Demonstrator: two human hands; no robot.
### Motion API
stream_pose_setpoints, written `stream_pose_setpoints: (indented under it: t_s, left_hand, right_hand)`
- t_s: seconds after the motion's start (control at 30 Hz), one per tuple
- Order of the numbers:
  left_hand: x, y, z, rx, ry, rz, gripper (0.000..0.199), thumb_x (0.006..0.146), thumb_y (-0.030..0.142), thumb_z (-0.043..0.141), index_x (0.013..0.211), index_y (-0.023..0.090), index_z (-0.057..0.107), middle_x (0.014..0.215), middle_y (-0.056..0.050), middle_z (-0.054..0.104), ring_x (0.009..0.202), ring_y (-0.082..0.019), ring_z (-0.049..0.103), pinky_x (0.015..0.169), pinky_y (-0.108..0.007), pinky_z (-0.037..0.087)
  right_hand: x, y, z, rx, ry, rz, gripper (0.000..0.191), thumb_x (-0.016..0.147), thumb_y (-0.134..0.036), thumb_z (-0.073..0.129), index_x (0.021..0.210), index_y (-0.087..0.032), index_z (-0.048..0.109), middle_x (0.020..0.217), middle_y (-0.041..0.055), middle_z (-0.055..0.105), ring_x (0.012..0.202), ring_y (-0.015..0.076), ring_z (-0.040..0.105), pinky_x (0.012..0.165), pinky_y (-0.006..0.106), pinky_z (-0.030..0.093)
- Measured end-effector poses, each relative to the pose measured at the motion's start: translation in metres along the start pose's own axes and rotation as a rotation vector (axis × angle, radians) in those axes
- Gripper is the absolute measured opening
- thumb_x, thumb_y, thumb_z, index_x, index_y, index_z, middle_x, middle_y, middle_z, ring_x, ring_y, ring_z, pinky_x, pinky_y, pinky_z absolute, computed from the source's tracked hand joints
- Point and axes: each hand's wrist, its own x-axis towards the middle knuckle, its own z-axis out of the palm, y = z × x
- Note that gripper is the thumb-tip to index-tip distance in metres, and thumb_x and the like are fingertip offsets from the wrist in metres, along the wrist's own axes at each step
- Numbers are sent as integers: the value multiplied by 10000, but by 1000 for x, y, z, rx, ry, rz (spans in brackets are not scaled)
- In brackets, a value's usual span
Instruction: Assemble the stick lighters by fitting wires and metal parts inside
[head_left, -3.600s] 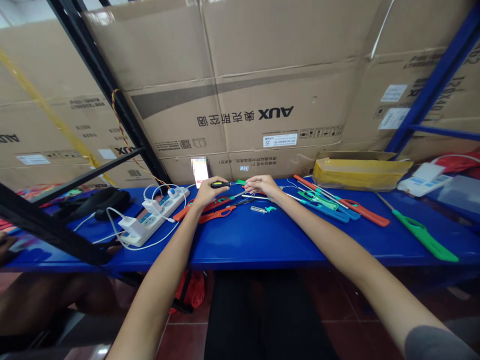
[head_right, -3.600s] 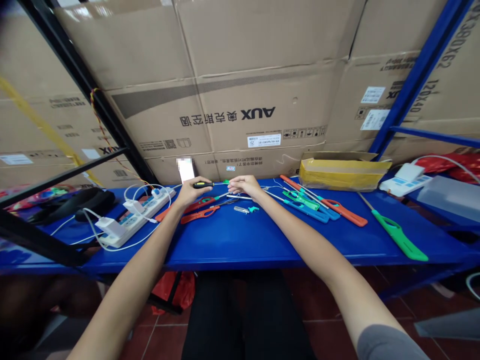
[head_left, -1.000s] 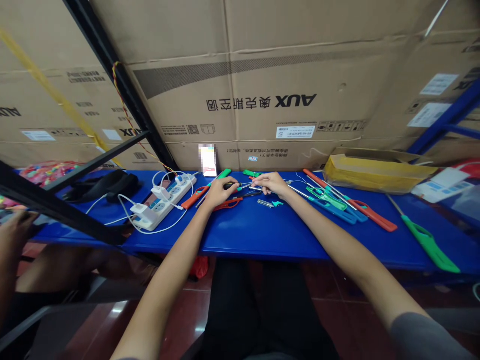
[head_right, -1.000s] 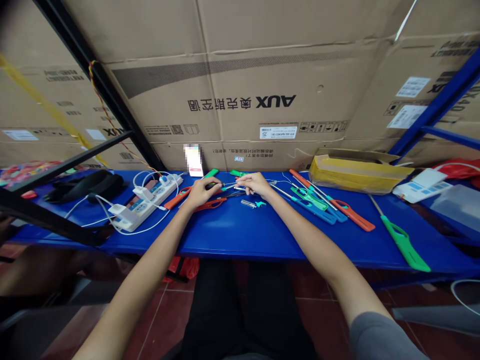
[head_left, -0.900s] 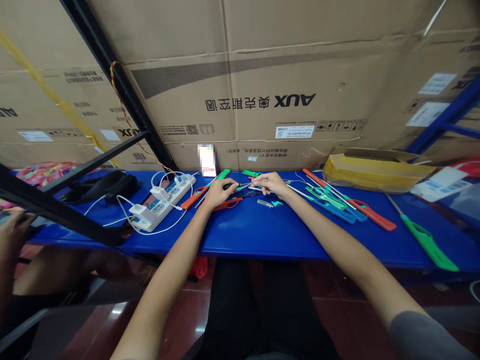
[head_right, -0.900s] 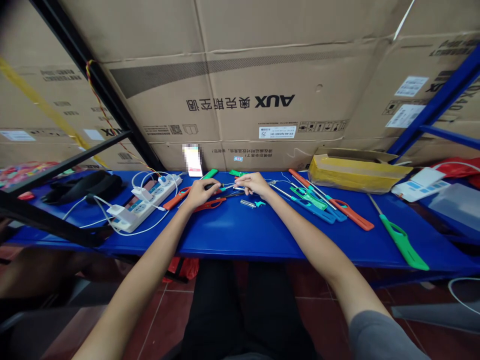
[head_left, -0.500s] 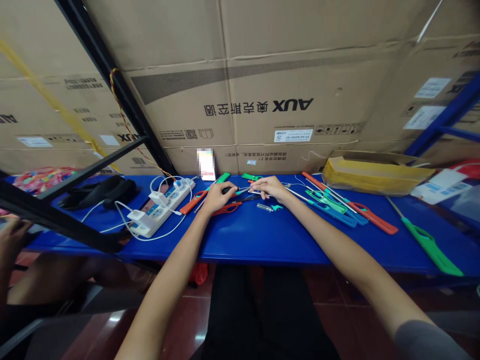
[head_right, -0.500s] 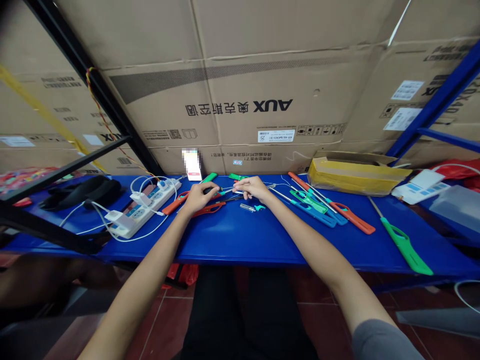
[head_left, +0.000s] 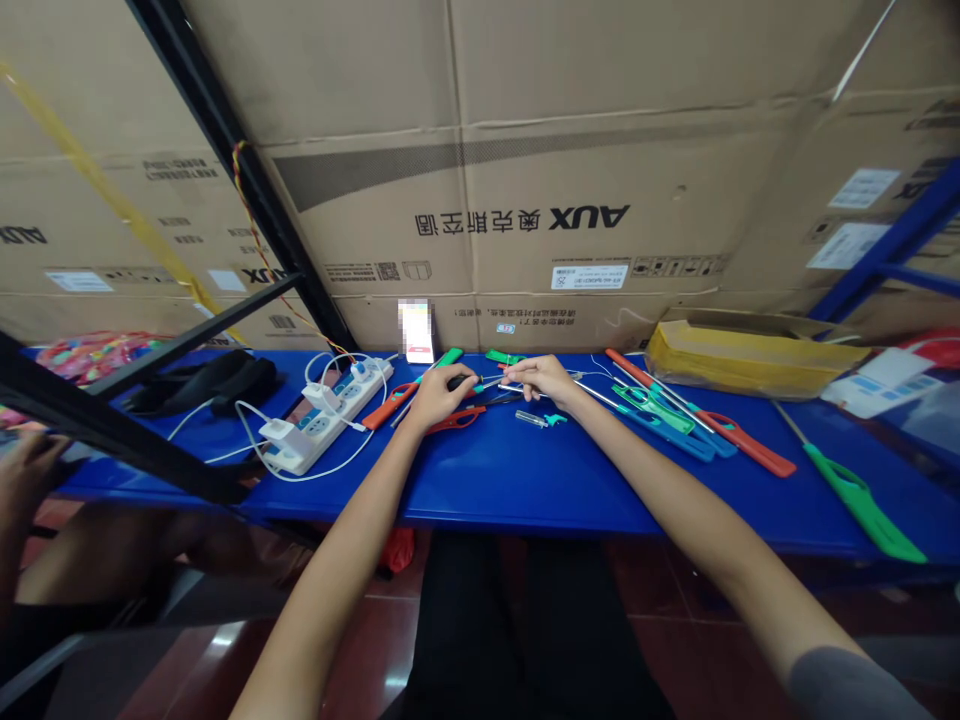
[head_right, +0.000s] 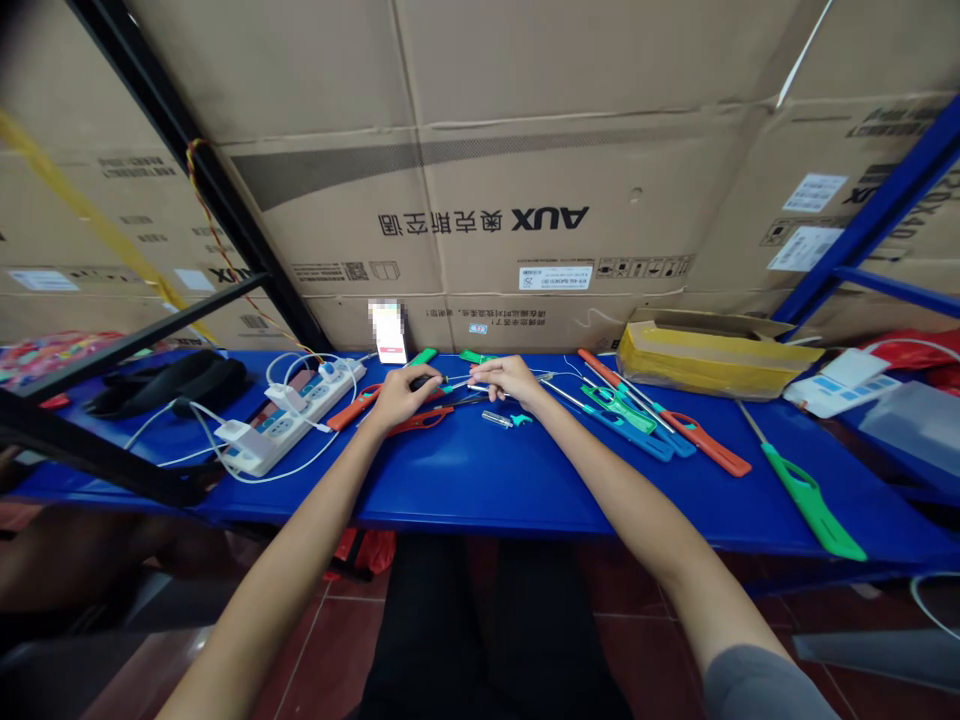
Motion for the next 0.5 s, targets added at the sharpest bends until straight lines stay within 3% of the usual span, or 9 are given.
stream_pose_setpoints:
  t_s: [0.5]
  left_hand:
    - [1,-6,0,-27,-38,52,165,962,312,736,1073,206,794,1133,-103,822,1076,-294,778,1039,-479,616]
  right_hand:
    - [-1,2,2,-16,19,8,421,683,-464,1021,924,-148,885,986,154,881,452,107,632,377,211,388]
